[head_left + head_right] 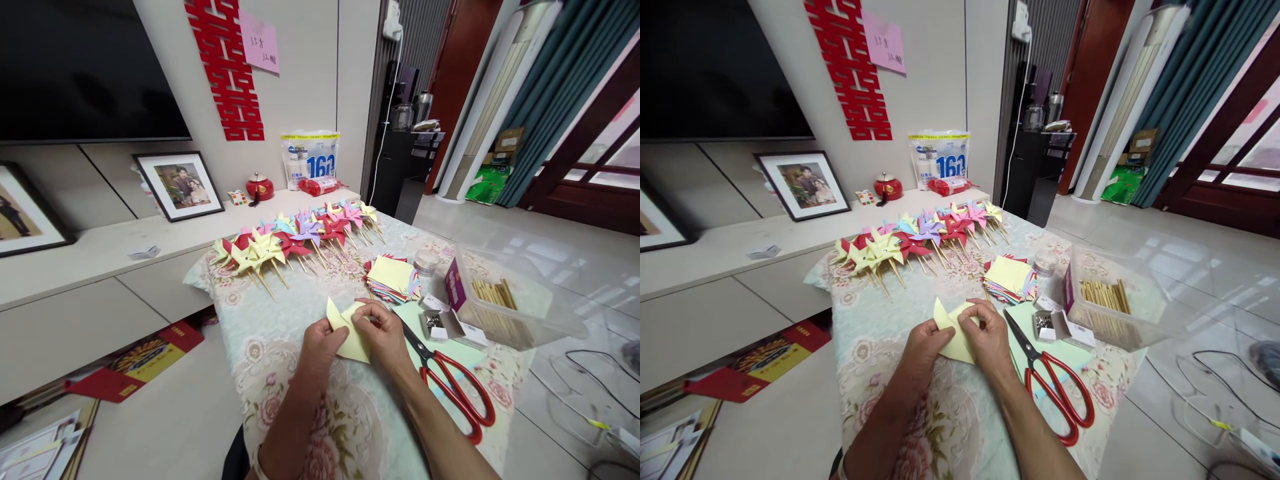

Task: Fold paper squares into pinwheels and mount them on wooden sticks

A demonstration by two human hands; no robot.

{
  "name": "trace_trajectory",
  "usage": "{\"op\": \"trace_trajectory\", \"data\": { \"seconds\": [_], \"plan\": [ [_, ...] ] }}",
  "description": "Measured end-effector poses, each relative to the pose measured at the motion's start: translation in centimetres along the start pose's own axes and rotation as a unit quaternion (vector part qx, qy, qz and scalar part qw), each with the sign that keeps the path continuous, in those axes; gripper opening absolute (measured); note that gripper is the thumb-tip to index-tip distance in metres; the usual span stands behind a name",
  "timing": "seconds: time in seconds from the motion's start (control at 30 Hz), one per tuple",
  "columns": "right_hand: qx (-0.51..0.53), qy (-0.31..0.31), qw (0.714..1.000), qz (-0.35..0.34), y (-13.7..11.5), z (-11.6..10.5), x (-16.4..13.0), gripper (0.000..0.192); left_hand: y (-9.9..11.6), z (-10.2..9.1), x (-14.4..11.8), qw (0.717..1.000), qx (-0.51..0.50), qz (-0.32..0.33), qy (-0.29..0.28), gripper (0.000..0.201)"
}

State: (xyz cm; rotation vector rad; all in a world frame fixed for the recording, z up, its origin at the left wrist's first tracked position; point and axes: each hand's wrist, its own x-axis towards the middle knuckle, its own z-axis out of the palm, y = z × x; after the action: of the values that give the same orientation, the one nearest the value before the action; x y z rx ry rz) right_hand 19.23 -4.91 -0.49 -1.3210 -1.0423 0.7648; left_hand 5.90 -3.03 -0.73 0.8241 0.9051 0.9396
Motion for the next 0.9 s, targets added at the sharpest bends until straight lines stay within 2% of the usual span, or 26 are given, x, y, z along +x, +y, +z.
{"op": "trace_trajectory", "data": {
  "seconds": [0.03, 0.13, 0.23, 0.3, 0.43, 0.5, 0.63, 0.9],
  "plan": [
    [0.018, 0.009, 1.0, 0.008, 0.0, -0.1, 0.0, 0.018, 0.0, 0.0, 0.0, 1.0, -0.006, 0.002, 0.004, 0.03],
    [0.086, 0.041, 0.995, 0.044, 0.0, -0.1, 0.0, 0.047, 0.1, 0.1, -0.1, 1.0, -0.024, 0.013, 0.015, 0.036],
    [0.135, 0.025, 0.987, 0.083, 0.2, 0.1, 0.0, 0.061, 0.1, 0.1, -0.1, 0.999, -0.032, 0.012, 0.015, 0.039],
    [0.152, 0.02, 0.983, 0.096, 0.3, 0.2, 0.1, 0.063, 0.0, 0.0, -0.1, 0.999, -0.041, 0.013, 0.011, 0.04],
    [0.17, 0.049, 0.979, 0.103, 0.4, 0.0, 0.3, 0.066, -0.2, -0.1, 0.1, 0.998, -0.063, 0.016, 0.004, 0.04],
    [0.18, 0.028, 0.976, 0.121, 0.1, -0.1, 0.2, 0.072, -0.2, -0.1, 0.1, 0.997, -0.071, 0.017, 0.009, 0.041],
    [0.204, -0.056, 0.967, 0.145, -0.5, 0.3, -0.3, 0.084, -0.1, -0.1, -0.2, 0.996, -0.083, 0.023, 0.008, 0.041],
    [0.156, -0.072, 0.976, 0.131, -0.3, 0.4, -0.3, 0.075, -0.1, 0.0, -0.3, 0.996, -0.083, 0.01, -0.005, 0.041]
  ]
}}
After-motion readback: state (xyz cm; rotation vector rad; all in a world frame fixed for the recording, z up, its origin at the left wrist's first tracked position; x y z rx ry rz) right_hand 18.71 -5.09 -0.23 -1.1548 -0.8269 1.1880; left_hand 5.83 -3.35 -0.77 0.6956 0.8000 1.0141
